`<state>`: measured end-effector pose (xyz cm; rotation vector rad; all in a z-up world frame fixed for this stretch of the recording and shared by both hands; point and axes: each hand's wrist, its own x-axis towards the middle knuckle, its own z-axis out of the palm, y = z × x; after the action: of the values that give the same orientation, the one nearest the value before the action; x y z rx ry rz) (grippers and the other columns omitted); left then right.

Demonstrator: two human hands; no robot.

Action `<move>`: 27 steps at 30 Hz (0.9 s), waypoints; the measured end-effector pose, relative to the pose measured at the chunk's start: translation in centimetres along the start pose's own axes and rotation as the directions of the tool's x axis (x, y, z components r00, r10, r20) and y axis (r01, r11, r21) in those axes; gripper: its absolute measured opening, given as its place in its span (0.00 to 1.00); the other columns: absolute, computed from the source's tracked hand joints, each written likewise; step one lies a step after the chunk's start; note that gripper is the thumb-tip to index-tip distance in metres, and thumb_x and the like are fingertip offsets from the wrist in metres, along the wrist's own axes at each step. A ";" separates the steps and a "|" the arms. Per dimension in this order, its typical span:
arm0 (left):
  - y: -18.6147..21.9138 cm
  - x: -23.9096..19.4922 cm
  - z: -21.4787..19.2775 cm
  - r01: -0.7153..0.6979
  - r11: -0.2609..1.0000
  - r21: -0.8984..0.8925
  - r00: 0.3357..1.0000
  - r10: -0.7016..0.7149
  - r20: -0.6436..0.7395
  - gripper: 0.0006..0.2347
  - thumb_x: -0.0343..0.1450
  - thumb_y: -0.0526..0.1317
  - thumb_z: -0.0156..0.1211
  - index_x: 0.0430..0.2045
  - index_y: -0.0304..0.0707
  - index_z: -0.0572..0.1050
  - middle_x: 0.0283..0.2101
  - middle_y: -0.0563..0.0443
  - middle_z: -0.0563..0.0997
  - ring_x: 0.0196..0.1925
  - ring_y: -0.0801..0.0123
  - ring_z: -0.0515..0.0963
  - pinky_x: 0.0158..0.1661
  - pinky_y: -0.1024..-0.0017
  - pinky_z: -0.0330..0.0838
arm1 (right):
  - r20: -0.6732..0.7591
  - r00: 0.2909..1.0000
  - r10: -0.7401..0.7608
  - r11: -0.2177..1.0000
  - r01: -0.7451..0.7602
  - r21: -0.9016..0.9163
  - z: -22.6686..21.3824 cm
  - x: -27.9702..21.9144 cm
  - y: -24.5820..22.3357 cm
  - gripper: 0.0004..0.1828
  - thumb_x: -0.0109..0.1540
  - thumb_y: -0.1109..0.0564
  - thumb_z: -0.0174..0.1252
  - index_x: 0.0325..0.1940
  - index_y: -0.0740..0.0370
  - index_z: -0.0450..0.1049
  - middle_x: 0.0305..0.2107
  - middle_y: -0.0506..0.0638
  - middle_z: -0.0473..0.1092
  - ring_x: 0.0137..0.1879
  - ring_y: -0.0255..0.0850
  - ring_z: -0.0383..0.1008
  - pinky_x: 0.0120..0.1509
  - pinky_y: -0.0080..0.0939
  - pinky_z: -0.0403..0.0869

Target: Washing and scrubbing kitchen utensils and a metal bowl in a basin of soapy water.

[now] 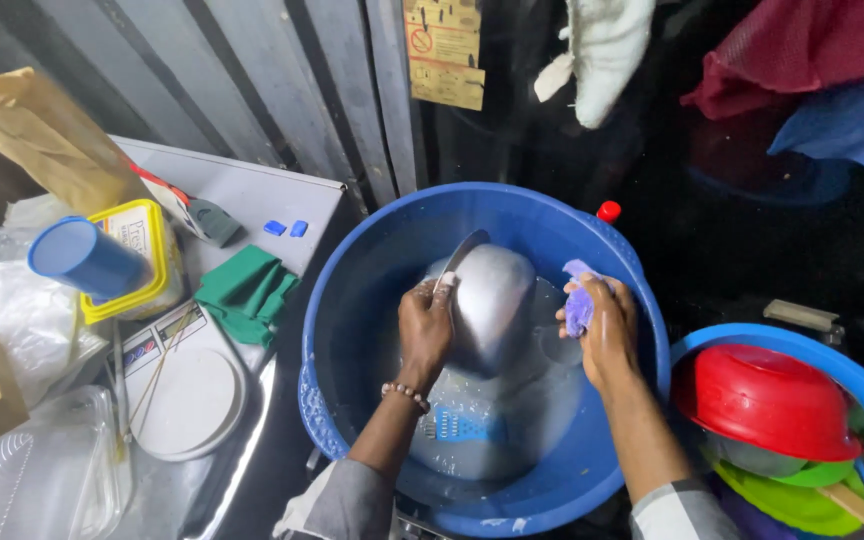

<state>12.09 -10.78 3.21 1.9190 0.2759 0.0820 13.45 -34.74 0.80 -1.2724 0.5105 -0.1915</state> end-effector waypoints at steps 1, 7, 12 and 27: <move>-0.8 0.2 0.4 0.030 0.990 -0.139 0.998 -0.037 -0.051 0.17 0.84 0.44 0.56 0.40 0.27 0.87 0.36 0.32 0.86 0.47 0.41 0.84 0.48 0.52 0.77 | 0.043 0.999 0.009 0.999 -0.011 0.048 -0.1 -0.3 -0.5 0.17 0.67 0.49 0.63 0.56 0.59 0.74 0.44 0.61 0.77 0.35 0.50 0.77 0.29 0.43 0.75; -2.4 -1.2 0.8 0.054 0.912 -0.407 0.983 -0.120 -0.138 0.18 0.84 0.40 0.56 0.26 0.27 0.83 0.30 0.40 0.81 0.40 0.59 0.78 0.46 0.59 0.73 | 0.227 0.958 -0.173 0.981 0.148 0.122 0.6 -1.4 -1.8 0.24 0.77 0.58 0.51 0.79 0.62 0.64 0.70 0.73 0.67 0.68 0.71 0.77 0.66 0.68 0.78; -0.1 -4.1 0.3 0.017 0.917 -0.398 0.994 -0.056 -0.088 0.19 0.83 0.36 0.52 0.22 0.27 0.83 0.27 0.37 0.81 0.39 0.60 0.77 0.45 0.56 0.72 | 0.490 0.698 -0.522 0.672 0.691 -0.268 3.6 -5.4 -2.6 0.31 0.80 0.50 0.49 0.86 0.68 0.63 0.80 0.71 0.61 0.87 0.66 0.55 0.90 0.68 0.51; 2.8 -6.9 -1.7 -0.030 0.981 0.191 0.964 0.079 -0.255 0.21 0.74 0.64 0.58 0.28 0.54 0.91 0.26 0.41 0.89 0.32 0.35 0.85 0.32 0.43 0.68 | 0.694 0.719 -0.044 0.197 0.687 -0.699 2.4 5.3 1.0 0.24 0.73 0.49 0.34 0.39 0.61 0.74 0.45 0.66 0.81 0.57 0.67 0.80 0.66 0.62 0.71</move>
<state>5.46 -11.75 6.90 2.1022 0.4201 0.3597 19.03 -34.53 -0.99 -2.5889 -0.3803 0.1102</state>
